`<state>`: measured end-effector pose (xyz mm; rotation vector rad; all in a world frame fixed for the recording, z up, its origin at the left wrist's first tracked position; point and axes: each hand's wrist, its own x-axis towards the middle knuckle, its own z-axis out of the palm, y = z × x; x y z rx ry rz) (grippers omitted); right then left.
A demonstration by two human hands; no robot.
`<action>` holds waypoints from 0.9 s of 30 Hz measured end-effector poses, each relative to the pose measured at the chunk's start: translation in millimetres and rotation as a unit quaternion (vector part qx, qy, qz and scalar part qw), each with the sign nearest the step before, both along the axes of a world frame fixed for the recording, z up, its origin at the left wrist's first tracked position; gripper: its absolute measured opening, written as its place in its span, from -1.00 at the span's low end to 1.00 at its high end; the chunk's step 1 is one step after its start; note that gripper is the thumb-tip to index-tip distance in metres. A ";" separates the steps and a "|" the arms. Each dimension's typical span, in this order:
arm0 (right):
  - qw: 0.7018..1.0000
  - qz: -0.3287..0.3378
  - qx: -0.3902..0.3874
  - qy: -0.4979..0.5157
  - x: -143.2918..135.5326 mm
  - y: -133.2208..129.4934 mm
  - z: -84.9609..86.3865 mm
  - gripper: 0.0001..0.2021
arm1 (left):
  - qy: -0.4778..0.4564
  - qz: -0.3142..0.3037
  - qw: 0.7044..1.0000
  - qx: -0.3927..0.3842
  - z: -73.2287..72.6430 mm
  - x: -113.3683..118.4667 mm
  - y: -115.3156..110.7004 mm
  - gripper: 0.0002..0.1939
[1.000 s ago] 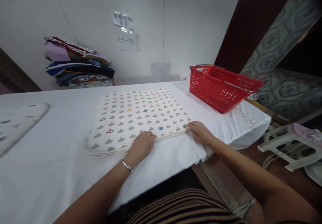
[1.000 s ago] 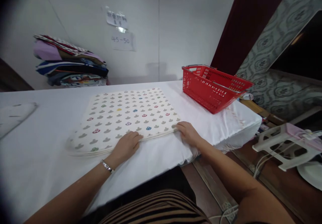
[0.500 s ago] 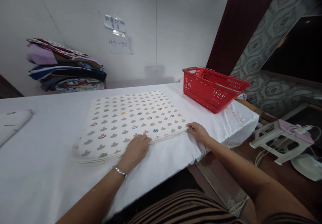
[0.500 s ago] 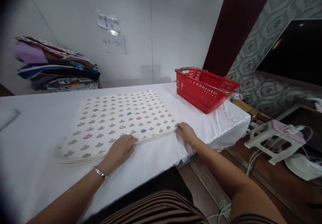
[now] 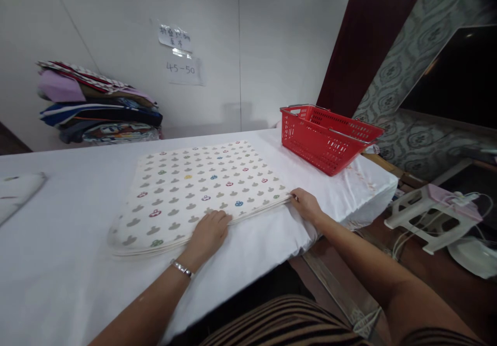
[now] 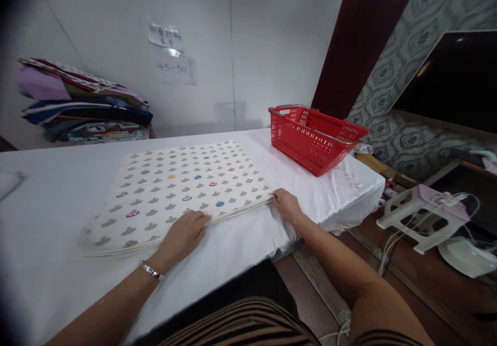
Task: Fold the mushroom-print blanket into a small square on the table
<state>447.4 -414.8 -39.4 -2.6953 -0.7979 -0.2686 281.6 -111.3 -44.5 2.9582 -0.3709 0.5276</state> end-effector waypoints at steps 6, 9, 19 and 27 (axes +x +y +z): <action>0.999 -0.011 -0.027 -0.017 3.8 -4.2 7.6 -0.85 | -0.001 -0.014 1.000 -0.004 0.8 -2.1 -2.3 -0.72; 0.999 -0.011 -0.040 -0.019 4.0 -6.4 8.8 -0.83 | 0.011 -0.027 1.000 -0.002 1.3 -2.5 -4.2 -0.74; 0.998 0.006 -0.063 0.021 0.7 -8.3 -1.7 -0.78 | 0.034 -0.015 0.999 0.016 6.2 -4.0 -9.7 -0.73; 0.993 0.094 -0.027 -0.068 -16.7 3.9 9.6 -0.73 | 0.033 -0.018 0.999 0.004 8.5 -4.2 -11.1 -0.74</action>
